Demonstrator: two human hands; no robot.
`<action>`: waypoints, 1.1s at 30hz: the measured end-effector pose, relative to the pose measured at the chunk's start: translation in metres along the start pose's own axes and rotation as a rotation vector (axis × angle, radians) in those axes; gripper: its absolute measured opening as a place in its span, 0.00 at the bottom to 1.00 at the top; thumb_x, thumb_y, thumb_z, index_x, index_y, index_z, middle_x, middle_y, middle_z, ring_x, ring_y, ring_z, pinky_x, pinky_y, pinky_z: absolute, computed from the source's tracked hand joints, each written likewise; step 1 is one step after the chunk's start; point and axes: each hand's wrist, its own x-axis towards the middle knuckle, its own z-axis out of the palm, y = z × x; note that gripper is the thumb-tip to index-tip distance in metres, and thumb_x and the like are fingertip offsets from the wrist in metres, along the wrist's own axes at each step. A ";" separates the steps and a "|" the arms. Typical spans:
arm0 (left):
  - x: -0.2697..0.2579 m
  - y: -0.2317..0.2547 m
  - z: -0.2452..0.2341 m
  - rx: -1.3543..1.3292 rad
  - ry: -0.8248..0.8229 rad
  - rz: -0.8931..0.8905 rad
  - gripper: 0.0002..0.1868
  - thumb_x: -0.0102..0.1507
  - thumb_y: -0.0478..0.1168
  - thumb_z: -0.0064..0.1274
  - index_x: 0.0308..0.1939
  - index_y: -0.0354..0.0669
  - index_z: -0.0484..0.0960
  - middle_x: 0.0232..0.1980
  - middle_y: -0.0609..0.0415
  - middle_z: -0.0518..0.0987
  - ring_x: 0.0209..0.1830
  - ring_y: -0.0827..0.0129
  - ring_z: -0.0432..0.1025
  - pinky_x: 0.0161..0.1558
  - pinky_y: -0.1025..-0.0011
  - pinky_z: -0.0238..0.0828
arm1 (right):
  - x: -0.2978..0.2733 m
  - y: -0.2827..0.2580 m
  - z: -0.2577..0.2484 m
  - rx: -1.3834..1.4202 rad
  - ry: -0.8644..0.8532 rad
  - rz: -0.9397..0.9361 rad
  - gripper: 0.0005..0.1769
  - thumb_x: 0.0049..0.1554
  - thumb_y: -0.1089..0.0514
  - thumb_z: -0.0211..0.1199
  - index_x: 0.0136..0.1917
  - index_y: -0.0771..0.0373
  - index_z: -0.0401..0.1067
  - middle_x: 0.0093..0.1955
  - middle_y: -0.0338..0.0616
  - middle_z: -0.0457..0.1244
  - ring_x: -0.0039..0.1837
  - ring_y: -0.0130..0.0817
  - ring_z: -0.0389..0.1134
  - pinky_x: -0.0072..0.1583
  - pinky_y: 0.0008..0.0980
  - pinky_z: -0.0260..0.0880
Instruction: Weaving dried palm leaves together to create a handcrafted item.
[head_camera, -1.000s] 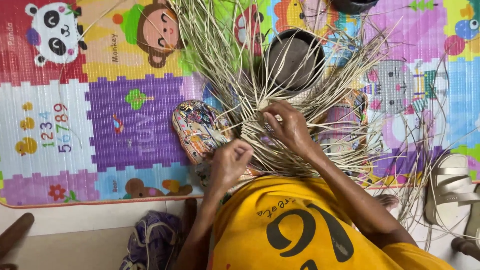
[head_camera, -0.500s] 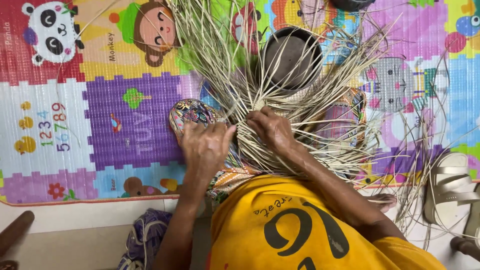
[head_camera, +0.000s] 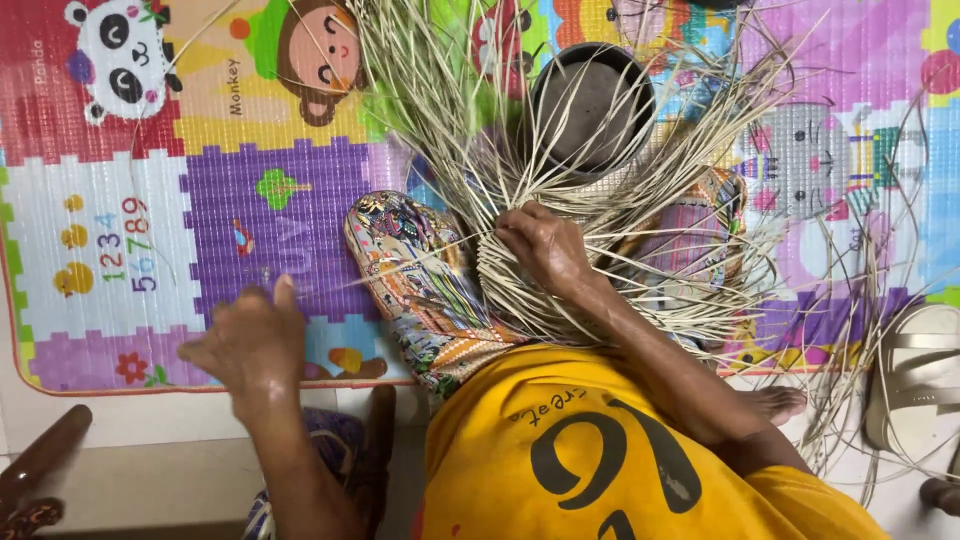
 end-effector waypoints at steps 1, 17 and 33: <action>0.004 0.008 0.013 -0.018 0.244 0.107 0.23 0.74 0.59 0.46 0.51 0.50 0.88 0.41 0.45 0.83 0.40 0.50 0.80 0.53 0.46 0.58 | 0.000 -0.006 -0.006 0.034 0.003 0.001 0.06 0.63 0.49 0.62 0.54 0.45 0.76 0.41 0.41 0.65 0.42 0.51 0.73 0.45 0.49 0.75; 0.000 0.158 0.097 -1.075 -0.121 0.670 0.09 0.65 0.39 0.62 0.40 0.36 0.82 0.36 0.46 0.77 0.39 0.56 0.76 0.42 0.60 0.72 | -0.070 -0.061 -0.029 -0.294 -0.393 0.143 0.42 0.60 0.55 0.60 0.82 0.62 0.45 0.62 0.60 0.60 0.53 0.62 0.72 0.51 0.61 0.77; -0.002 0.148 0.101 -1.266 -0.446 0.626 0.12 0.67 0.43 0.60 0.44 0.35 0.87 0.35 0.49 0.78 0.36 0.71 0.68 0.40 0.69 0.65 | -0.077 -0.058 -0.032 -0.420 -0.438 0.108 0.38 0.62 0.53 0.54 0.83 0.49 0.46 0.63 0.57 0.60 0.51 0.58 0.74 0.50 0.53 0.77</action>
